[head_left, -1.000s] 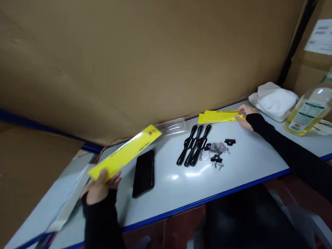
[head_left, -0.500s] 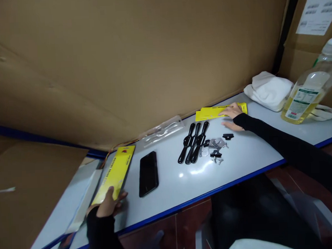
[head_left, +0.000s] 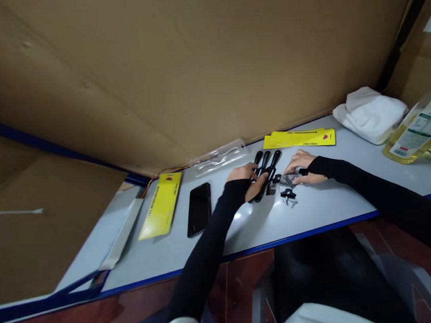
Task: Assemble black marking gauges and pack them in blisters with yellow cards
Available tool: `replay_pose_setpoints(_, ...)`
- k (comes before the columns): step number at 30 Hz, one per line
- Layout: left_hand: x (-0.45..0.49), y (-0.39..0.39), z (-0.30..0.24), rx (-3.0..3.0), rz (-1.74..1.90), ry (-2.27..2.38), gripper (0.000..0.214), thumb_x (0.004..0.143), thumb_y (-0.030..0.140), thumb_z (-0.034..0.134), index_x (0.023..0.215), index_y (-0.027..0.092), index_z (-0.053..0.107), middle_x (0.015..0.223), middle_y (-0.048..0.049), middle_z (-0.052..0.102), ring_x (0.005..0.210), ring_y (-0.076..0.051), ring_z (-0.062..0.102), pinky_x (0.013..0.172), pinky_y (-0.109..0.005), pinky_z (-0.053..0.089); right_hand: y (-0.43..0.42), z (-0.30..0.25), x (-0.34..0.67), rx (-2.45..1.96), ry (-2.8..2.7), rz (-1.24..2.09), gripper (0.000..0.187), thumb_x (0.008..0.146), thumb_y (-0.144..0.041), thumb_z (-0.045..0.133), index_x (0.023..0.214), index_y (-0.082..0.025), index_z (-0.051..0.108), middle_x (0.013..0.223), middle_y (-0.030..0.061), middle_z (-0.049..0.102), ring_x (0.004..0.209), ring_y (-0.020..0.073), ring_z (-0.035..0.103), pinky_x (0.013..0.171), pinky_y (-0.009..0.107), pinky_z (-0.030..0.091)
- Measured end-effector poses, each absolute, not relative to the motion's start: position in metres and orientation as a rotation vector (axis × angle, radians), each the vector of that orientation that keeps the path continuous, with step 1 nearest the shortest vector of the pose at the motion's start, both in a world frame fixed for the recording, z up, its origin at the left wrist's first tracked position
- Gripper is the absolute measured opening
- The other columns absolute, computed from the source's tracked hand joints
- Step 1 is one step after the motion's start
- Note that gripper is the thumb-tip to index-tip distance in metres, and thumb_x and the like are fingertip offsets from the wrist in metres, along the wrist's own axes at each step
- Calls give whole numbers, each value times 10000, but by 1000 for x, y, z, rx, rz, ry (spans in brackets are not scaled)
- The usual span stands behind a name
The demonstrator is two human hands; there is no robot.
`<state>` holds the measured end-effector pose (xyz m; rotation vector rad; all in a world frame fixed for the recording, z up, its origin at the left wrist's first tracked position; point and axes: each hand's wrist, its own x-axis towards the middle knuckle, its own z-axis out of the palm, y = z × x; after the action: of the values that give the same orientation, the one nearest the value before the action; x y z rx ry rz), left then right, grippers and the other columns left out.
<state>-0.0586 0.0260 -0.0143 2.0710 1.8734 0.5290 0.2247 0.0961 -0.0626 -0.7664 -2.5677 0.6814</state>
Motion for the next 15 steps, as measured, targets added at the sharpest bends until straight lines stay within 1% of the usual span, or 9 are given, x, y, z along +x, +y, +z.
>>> replay_pose_setpoints(2, -28, 42, -21, 2210, 361, 2028, 437, 788, 585, 804, 1004, 210, 743, 900, -130, 738, 843, -304, 723, 785, -379, 542, 96, -62, 224, -853, -2538, 712, 360, 796, -390, 815, 1123, -240, 798, 999, 69, 775, 1057, 281, 573, 969, 399, 418)
replay_pose_setpoints(5, -16, 50, -24, 2251, 295, 2127, 403, 784, 543, 828, 1013, 222, 745, 970, -143, 735, 863, -315, 722, 785, -393, 545, 98, -59, 226, -976, -2486, 816, 417, 759, -389, 846, 1145, -244, 787, 999, 53, 777, 1011, 258, 611, 879, 352, 450)
replay_pose_setpoints(7, -20, 48, -24, 2229, 312, 2074, 379, 803, 514, 828, 1048, 236, 753, 998, -130, 734, 878, -304, 718, 816, -394, 548, 99, -56, 228, -986, -2450, 921, 368, 763, -407, 836, 1079, -224, 790, 926, 37, 759, 869, 210, 626, 779, 312, 451)
replay_pose_setpoints(9, -24, 44, -23, 2189, 306, 2045, 337, 840, 488, 805, 1054, 231, 763, 1048, -132, 728, 916, -298, 715, 862, -393, 548, 99, -53, 229, -980, -2396, 1027, 303, 788, -436, 804, 971, -196, 778, 795, 11, 712, 702, 157, 578, 677, 282, 417)
replay_pose_setpoints(11, -22, 41, -22, 2148, 281, 2083, 296, 877, 453, 775, 1051, 214, 765, 1126, -152, 714, 974, -303, 711, 901, -394, 543, 96, -51, 228, -967, -2320, 1120, 304, 820, -471, 762, 891, -176, 745, 707, -5, 663, 617, 129, 520, 617, 268, 382)
replay_pose_setpoints(13, -17, 39, -21, 2109, 275, 2124, 278, 887, 409, 767, 1069, 200, 749, 1182, -162, 705, 1033, -314, 705, 922, -398, 538, 93, -49, 226, -945, -2223, 1190, 334, 839, -499, 735, 865, -167, 712, 717, 6, 671, 615, 121, 521, 607, 262, 386)
replay_pose_setpoints(15, -12, 39, -21, 2066, 316, 2117, 261, 873, 334, 771, 1090, 198, 722, 1156, -145, 724, 1038, -315, 705, 912, -399, 533, 90, -46, 224, -950, -2125, 1222, 364, 851, -525, 728, 885, -165, 691, 758, 22, 696, 630, 120, 542, 613, 257, 401)
